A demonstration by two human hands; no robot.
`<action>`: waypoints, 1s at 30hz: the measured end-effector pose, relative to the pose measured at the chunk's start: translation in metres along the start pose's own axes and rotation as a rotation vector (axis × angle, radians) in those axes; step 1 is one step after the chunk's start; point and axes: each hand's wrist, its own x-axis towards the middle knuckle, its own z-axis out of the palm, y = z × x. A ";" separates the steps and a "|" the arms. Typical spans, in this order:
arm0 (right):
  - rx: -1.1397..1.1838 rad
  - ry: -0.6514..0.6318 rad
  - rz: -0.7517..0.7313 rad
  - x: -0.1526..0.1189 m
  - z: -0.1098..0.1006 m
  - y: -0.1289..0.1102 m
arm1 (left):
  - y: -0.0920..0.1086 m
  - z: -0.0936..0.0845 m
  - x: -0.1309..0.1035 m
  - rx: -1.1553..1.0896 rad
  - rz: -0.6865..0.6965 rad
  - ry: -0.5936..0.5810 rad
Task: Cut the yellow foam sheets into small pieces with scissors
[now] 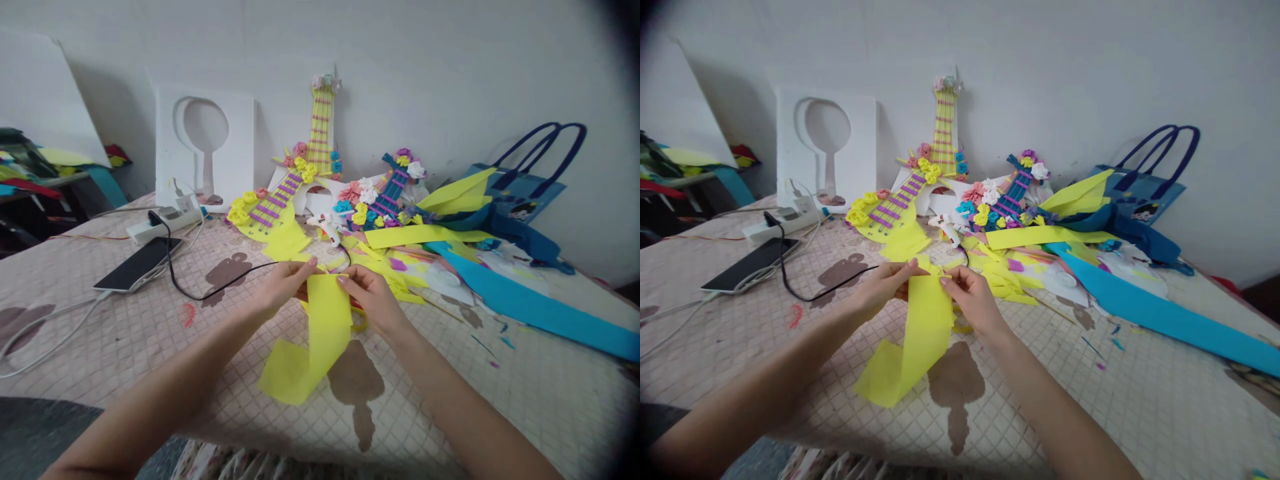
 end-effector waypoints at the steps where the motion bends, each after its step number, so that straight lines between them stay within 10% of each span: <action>1: 0.008 0.008 0.003 0.000 0.000 0.000 | 0.001 0.000 0.000 -0.032 -0.033 0.000; 17: 0.126 0.077 0.058 0.000 0.003 -0.003 | -0.004 -0.001 0.002 -0.042 -0.059 -0.131; 30: 0.047 -0.059 0.028 -0.003 0.010 0.005 | 0.004 -0.014 0.007 -0.108 0.050 0.111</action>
